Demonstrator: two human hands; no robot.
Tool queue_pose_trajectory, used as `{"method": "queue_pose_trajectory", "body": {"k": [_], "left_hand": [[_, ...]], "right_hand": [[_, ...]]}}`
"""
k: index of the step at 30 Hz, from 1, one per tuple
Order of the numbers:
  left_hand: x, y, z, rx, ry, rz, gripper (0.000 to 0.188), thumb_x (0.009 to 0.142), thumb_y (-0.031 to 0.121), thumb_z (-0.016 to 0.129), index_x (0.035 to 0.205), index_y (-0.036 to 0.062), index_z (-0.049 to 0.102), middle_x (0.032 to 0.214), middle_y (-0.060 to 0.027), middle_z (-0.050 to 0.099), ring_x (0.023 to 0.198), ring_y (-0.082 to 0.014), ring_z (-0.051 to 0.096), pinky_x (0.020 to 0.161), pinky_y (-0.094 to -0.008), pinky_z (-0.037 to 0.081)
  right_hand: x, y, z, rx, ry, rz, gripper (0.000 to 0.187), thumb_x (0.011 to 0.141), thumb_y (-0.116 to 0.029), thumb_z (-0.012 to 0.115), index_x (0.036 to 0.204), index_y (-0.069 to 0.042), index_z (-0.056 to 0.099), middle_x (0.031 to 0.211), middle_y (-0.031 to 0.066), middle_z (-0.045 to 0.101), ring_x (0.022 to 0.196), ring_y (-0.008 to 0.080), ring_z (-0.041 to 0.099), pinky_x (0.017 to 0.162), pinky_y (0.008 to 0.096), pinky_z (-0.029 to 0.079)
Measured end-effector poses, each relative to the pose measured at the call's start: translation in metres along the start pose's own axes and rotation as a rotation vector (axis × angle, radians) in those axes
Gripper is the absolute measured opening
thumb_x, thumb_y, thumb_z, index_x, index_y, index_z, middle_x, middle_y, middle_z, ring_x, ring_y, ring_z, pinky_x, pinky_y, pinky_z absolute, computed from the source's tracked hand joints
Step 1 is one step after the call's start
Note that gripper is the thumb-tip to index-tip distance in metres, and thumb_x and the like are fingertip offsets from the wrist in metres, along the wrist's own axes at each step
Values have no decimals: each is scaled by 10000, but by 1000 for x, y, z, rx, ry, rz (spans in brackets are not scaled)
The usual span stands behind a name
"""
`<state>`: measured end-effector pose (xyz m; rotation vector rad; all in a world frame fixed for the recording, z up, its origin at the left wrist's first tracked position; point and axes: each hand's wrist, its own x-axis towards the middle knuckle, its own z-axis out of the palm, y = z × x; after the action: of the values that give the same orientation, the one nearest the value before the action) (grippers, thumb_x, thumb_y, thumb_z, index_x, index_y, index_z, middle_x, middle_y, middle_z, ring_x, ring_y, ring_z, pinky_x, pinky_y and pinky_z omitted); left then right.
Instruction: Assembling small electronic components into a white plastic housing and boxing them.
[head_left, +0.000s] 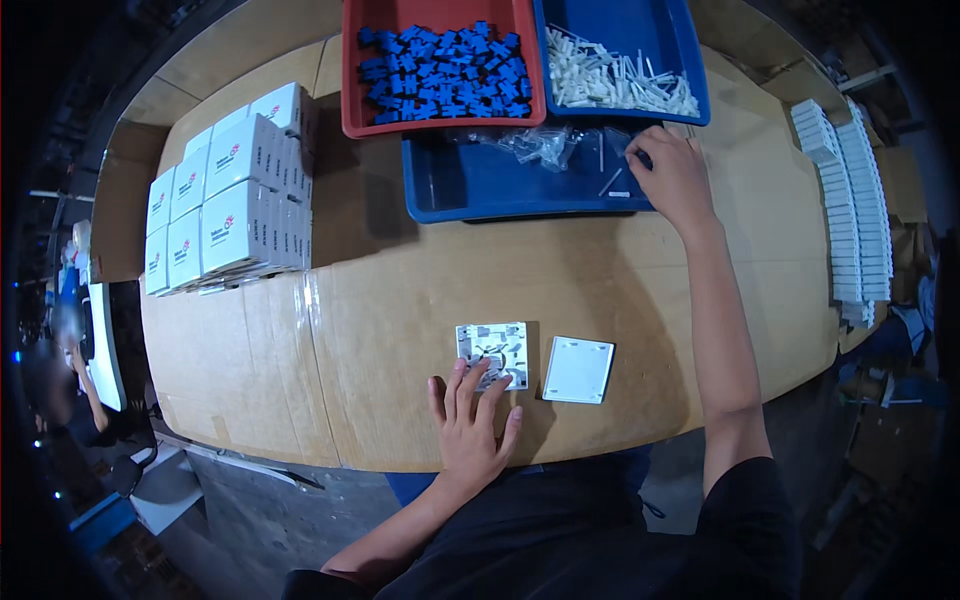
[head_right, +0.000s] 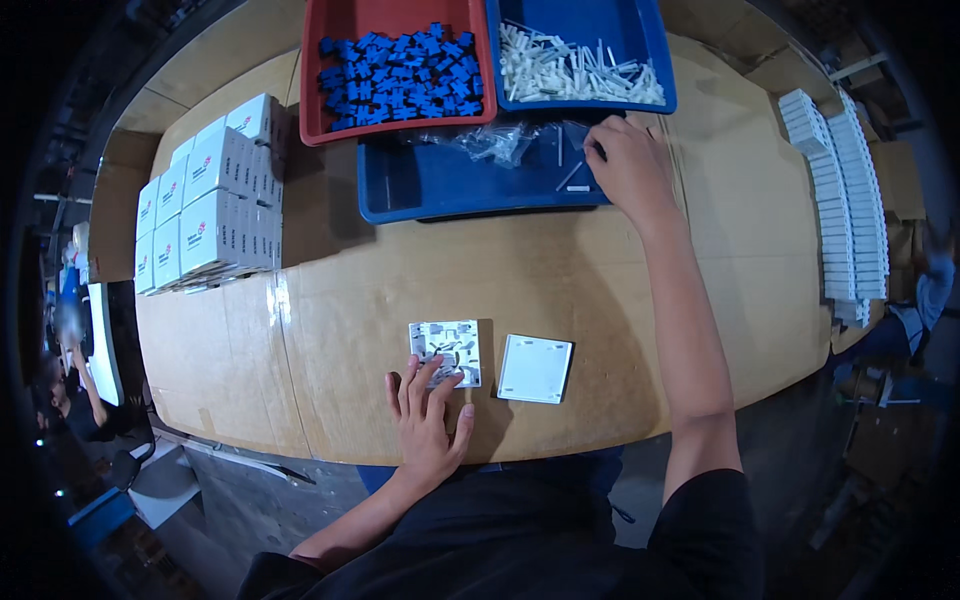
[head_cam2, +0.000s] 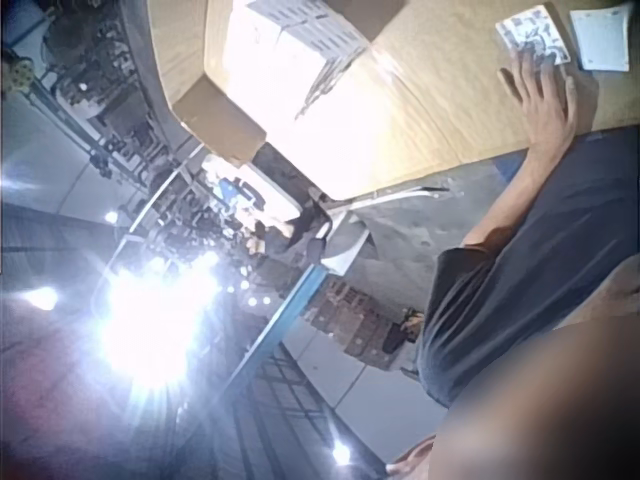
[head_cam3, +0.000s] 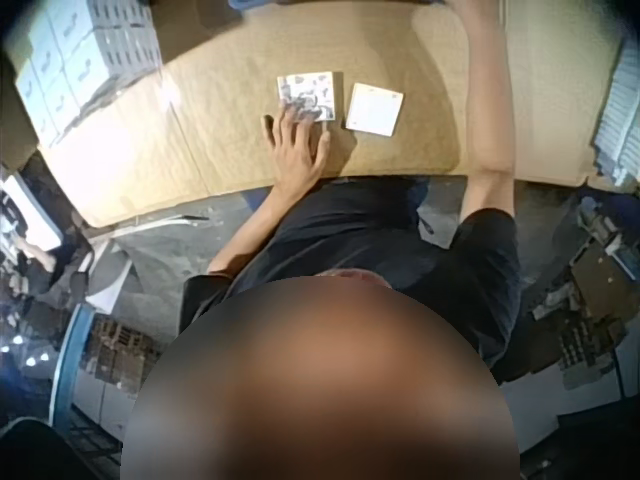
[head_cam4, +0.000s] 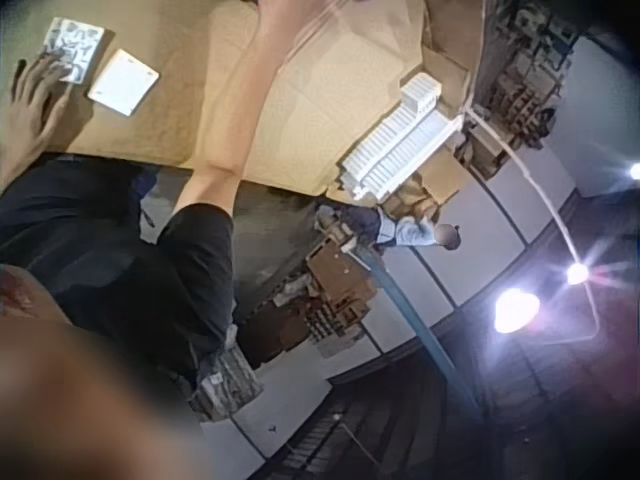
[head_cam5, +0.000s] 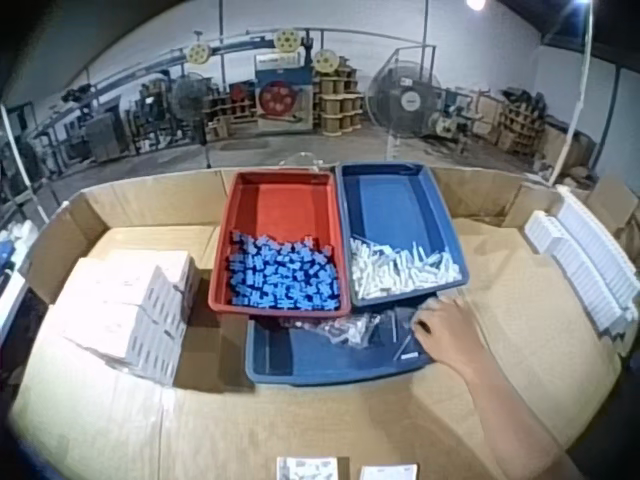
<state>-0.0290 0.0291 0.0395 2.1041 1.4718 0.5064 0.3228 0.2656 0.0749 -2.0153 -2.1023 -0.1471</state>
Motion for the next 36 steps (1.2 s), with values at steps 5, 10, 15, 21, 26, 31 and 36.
{"method": "queue_pose_trajectory", "body": {"k": [5, 10, 15, 21, 26, 31, 36], "left_hand": [[-5, -4, -2, -58, 31, 43, 411, 944, 214, 659, 1334, 97, 598, 1512, -139, 485, 1515, -403, 311, 1246, -611, 118], [-19, -11, -8, -240, 174, 67, 419, 953, 160, 624, 1359, 65, 582, 1507, -189, 480, 1487, -438, 331, 1235, -577, 170], [21, 12, -18, -960, 191, -45, 426, 996, 135, 614, 1391, -14, 548, 1275, -144, 601, 1119, -225, 588, 1007, -374, 471], [46, 40, -26, -1189, 177, -206, 271, 1071, 160, 596, 1249, -42, 628, 999, -50, 658, 811, -76, 570, 721, -242, 473], [23, 45, -18, -1228, 343, -292, 201, 1054, 173, 651, 1102, -20, 685, 848, -6, 646, 690, -43, 535, 622, -214, 440], [-3, 55, -16, -1274, 393, -290, 190, 1053, 165, 649, 1097, -16, 687, 843, -5, 641, 715, -45, 539, 643, -209, 439], [-31, 64, -12, -1265, 450, -231, 188, 1047, 189, 660, 1082, 11, 708, 856, 21, 651, 714, -26, 526, 628, -205, 424]], "right_hand": [[-27, -6, -38, 637, 52, 225, 129, 969, -148, 691, 1038, -54, 745, 903, 76, 751, 817, 153, 612, 833, 268, 480], [-90, -32, -57, 1506, 20, 280, 132, 999, -90, 654, 1045, 24, 702, 1016, 104, 742, 847, 120, 593, 810, 257, 473], [-153, -100, -58, 2013, -168, 412, 101, 1000, -52, 622, 1023, 13, 697, 1043, 145, 741, 833, 125, 599, 797, 265, 490], [-196, -141, -49, 1878, -305, 394, 122, 997, -83, 634, 1025, 18, 698, 988, 120, 752, 812, 102, 586, 778, 261, 489], [-213, -149, -50, 1662, -115, 458, 143, 1011, -118, 633, 1026, 6, 702, 996, 92, 753, 782, 85, 572, 760, 253, 482], [-228, -183, -74, 1572, -141, 278, 223, 1045, -192, 654, 1102, 15, 714, 921, 54, 741, 791, 87, 642, 677, 232, 488], [-248, -188, -82, 1478, -99, 288, 212, 1055, -172, 634, 1064, 19, 726, 830, 47, 727, 732, 88, 662, 640, 223, 481]]}}
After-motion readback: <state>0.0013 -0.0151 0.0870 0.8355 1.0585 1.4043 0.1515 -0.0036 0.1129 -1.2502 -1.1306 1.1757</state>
